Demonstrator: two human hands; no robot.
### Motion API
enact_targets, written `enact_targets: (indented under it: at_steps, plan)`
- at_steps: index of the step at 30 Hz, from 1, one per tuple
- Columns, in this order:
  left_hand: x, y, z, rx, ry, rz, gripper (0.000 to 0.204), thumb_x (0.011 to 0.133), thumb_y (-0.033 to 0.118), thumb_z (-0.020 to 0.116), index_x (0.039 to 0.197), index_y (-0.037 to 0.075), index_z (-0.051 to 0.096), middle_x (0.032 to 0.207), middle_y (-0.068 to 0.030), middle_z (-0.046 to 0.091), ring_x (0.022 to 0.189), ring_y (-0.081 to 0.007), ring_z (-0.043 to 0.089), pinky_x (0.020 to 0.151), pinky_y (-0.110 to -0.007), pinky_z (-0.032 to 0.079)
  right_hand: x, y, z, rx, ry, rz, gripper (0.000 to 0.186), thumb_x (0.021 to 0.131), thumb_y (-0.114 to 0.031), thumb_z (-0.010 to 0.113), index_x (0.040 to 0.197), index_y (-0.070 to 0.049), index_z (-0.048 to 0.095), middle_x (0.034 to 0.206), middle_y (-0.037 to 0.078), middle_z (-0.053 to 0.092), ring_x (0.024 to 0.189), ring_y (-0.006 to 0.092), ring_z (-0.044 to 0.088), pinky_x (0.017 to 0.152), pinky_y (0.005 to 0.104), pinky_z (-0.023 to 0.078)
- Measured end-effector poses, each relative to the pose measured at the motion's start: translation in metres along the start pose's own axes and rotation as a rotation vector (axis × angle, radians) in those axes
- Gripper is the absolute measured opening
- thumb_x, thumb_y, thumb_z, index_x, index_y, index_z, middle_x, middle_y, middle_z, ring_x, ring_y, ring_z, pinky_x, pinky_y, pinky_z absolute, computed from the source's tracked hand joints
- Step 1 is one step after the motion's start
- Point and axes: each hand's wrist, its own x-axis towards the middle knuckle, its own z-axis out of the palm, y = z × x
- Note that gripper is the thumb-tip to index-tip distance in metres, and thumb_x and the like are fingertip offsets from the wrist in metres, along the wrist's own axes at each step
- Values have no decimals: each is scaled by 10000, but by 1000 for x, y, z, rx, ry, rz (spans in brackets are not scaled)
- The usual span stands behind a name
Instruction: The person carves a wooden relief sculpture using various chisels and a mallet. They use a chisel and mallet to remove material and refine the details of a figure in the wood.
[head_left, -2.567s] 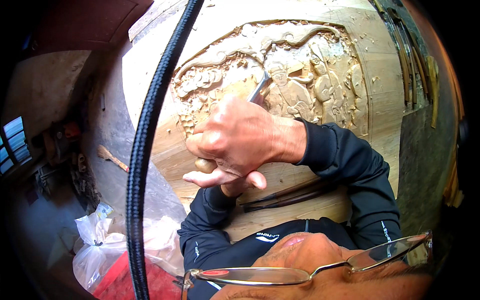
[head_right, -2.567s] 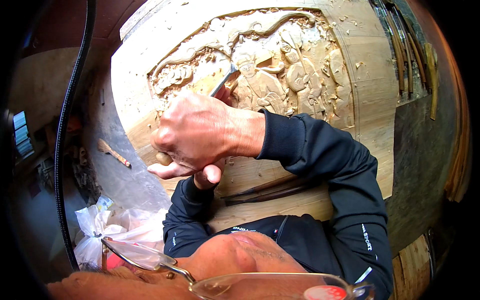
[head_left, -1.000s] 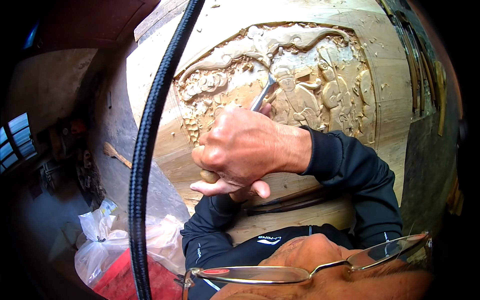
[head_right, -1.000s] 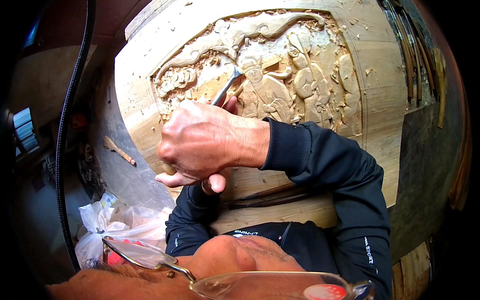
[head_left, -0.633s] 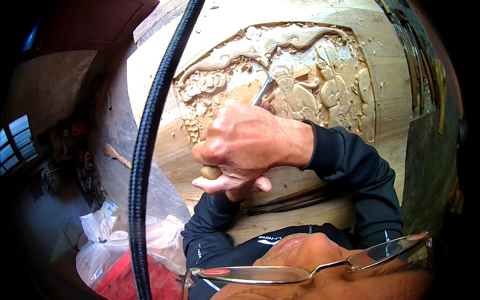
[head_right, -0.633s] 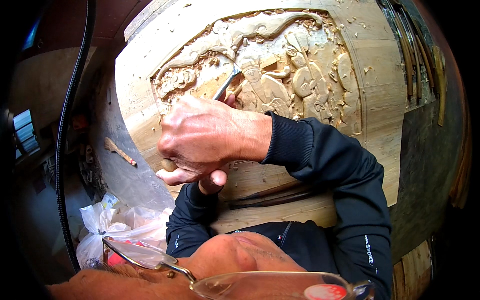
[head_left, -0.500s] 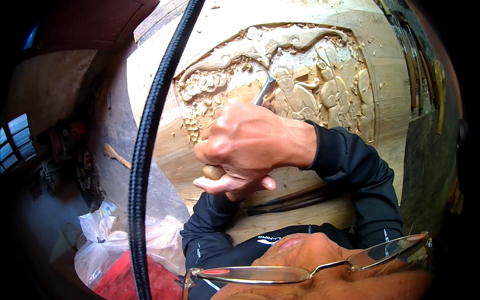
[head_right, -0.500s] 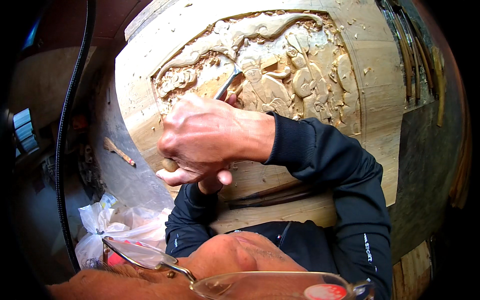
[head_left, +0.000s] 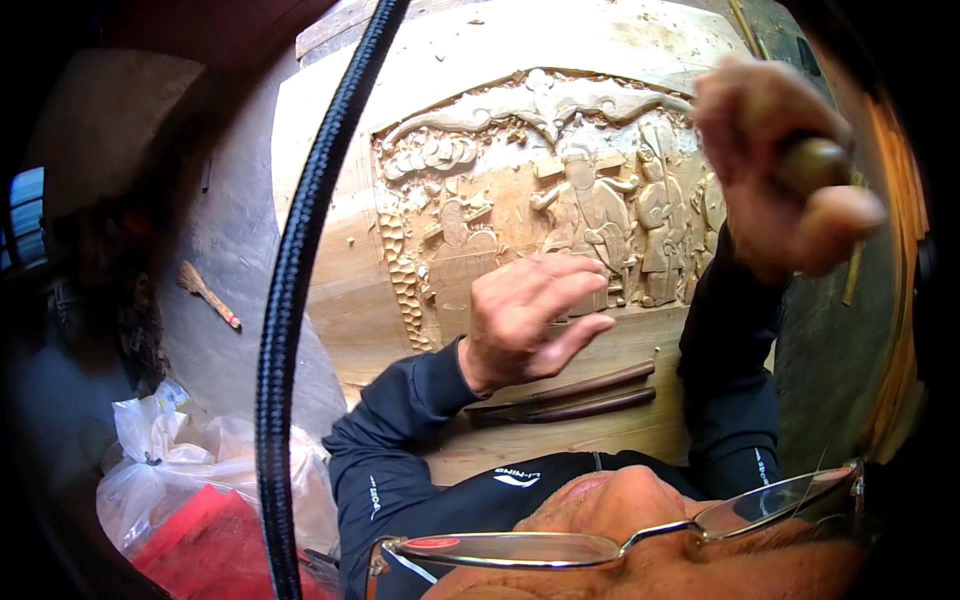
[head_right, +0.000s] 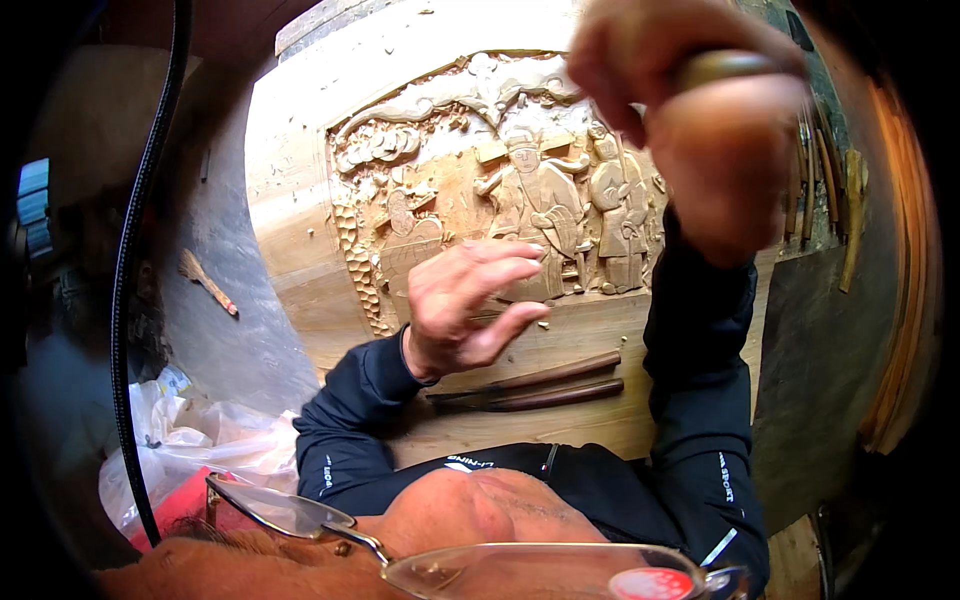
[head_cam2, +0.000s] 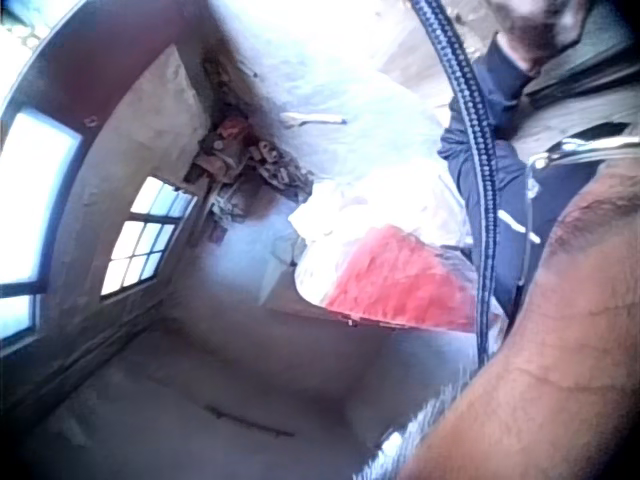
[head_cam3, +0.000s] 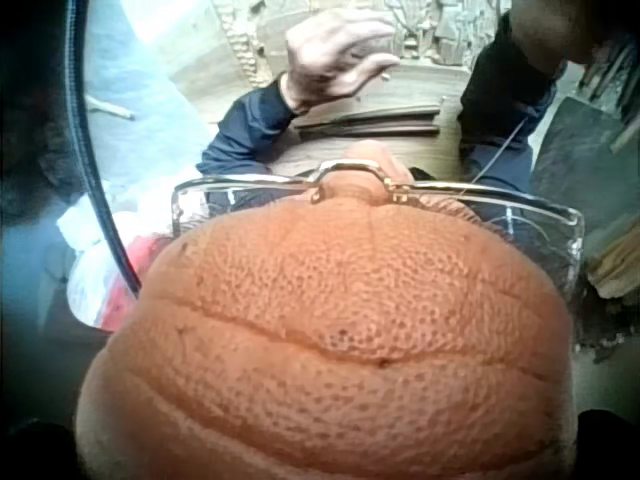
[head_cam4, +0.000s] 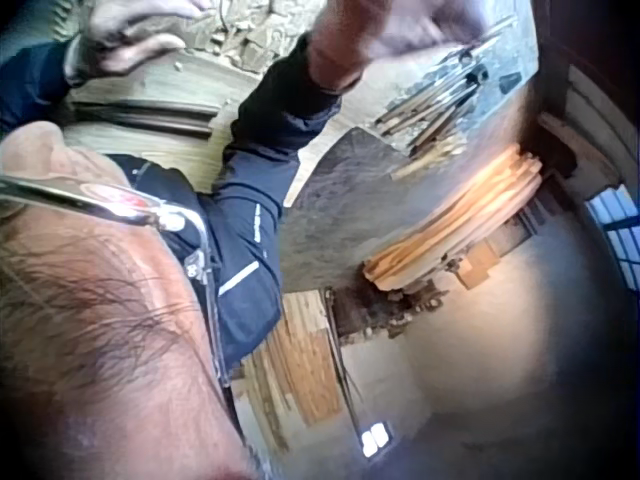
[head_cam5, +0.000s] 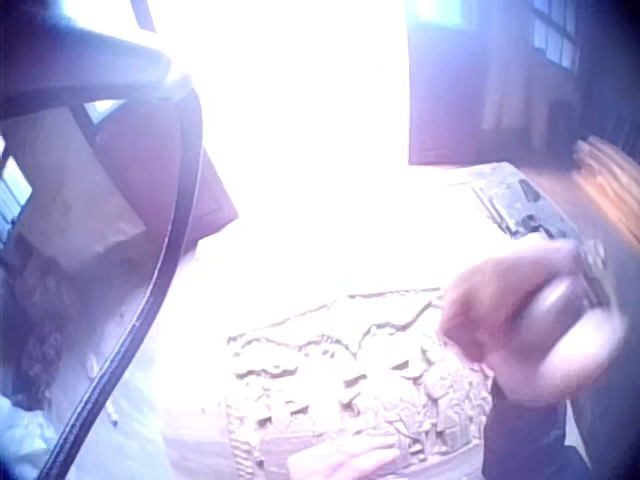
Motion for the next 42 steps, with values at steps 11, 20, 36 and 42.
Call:
enact_targets:
  at_steps: [11,20,36,42]
  plan:
    - [32,-32,54,227,113,264,503,1017,397,749,1339,14,699,1456,-204,692,729,-160,700,609,-284,550,-1,33,-16,796,118,240,596,951,-640,749,750,-167,448,734,-20,480,560,100,324,664,291,300]
    - [29,-32,51,132,157,267,577,972,299,806,1420,-32,652,1372,-197,742,959,-242,796,757,-326,637,-2,27,4,755,286,179,591,1092,-641,498,820,-116,496,724,56,497,483,123,312,535,296,263]
    - [28,-41,41,69,161,89,444,971,56,807,1379,-49,667,903,-140,777,699,-228,753,607,-340,602,-85,-26,30,-208,220,132,413,1093,-333,671,904,35,670,1014,255,729,862,281,718,867,424,598]
    - [45,-38,37,361,103,341,405,947,57,764,1334,-51,714,790,-81,686,617,-165,639,534,-321,519,-117,-73,5,-644,127,533,215,901,95,808,1111,62,776,1018,175,797,833,181,756,797,294,612]
